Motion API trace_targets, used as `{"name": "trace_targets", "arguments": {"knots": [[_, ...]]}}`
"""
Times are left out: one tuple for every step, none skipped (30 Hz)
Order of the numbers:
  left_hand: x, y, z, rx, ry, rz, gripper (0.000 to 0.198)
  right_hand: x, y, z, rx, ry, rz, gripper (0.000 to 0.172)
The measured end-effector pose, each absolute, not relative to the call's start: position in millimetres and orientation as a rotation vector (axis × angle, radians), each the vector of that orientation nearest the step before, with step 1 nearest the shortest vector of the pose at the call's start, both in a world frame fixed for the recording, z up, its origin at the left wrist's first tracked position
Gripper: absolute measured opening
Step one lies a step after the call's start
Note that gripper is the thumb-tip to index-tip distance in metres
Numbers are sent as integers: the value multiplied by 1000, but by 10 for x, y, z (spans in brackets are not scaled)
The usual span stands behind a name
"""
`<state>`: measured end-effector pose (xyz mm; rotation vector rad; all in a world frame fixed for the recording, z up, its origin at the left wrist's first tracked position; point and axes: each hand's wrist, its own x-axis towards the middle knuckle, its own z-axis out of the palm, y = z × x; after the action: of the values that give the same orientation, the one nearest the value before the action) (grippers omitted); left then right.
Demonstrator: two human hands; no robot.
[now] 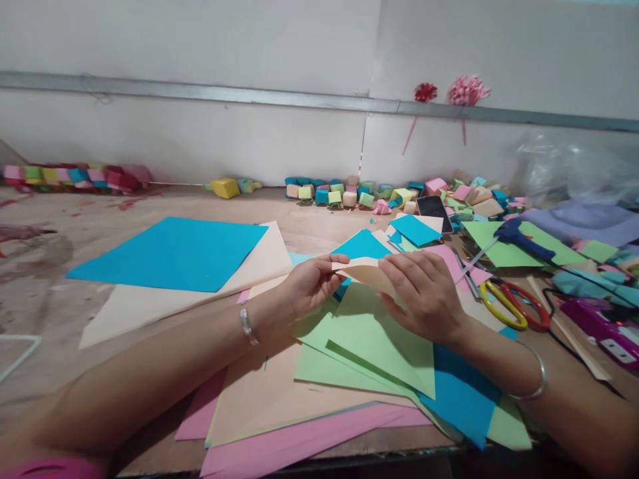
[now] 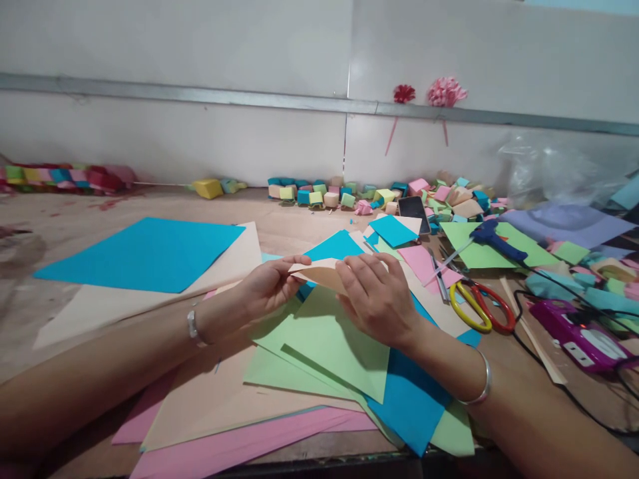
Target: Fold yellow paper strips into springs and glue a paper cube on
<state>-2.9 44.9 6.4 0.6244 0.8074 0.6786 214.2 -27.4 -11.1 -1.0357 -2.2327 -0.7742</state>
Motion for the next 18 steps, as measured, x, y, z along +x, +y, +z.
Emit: {"name": "trace_targets", "arguments": {"knots": [[-25,444,61,621,797,672,21,2143,-276,-113,-1032,-2231,-780,40],[-23,437,55,622,789,663,19,2148,-275,-116,-1022,-2227,-787,39],[-22,429,46,627,782,652,18,2159,-270,-119,-1008,-2223,-788,37],[-23,419,36,633,776,640,18,2173,-262,-121,-995,-2217,-775,34],[-25,406,25,634,771,626,18,2190,-252,-123,-992,-2202,-748,31],[-28,392,16,648,766,612,19,2206,-242,-123,-1002,-2176,-705,27],[-32,376,9,687,764,601,21,2221,-230,-122,-1022,-2139,-648,22],[-36,360,6,756,769,593,22,2234,-219,-119,-1048,-2097,-576,18],[-41,345,9,857,784,593,23,2244,-208,-117,-1071,-2057,-493,16],[-46,332,19,983,808,606,25,2252,-197,-113,-1090,-2023,-403,15],[-53,322,35,1128,840,641,25,2258,-189,-110,-1107,-2002,-306,15],[-59,314,56,1282,875,694,24,2262,-183,-106,-1127,-1986,-206,15],[-66,307,79,1434,908,757,21,2265,-179,-103,-1150,-1970,-109,14],[-73,302,102,1588,932,821,17,2266,-179,-99,-1176,-1951,-19,13],[-77,297,121,1735,945,880,13,2266,-182,-95,-1199,-1930,66,11],[-79,291,134,1858,951,923,14,2265,-187,-90,-1217,-1910,147,11],[-78,284,139,1941,952,943,19,2261,-194,-85,-1232,-1891,222,11],[-74,275,136,1971,948,944,24,2257,-202,-78,-1243,-1878,291,12]]}}
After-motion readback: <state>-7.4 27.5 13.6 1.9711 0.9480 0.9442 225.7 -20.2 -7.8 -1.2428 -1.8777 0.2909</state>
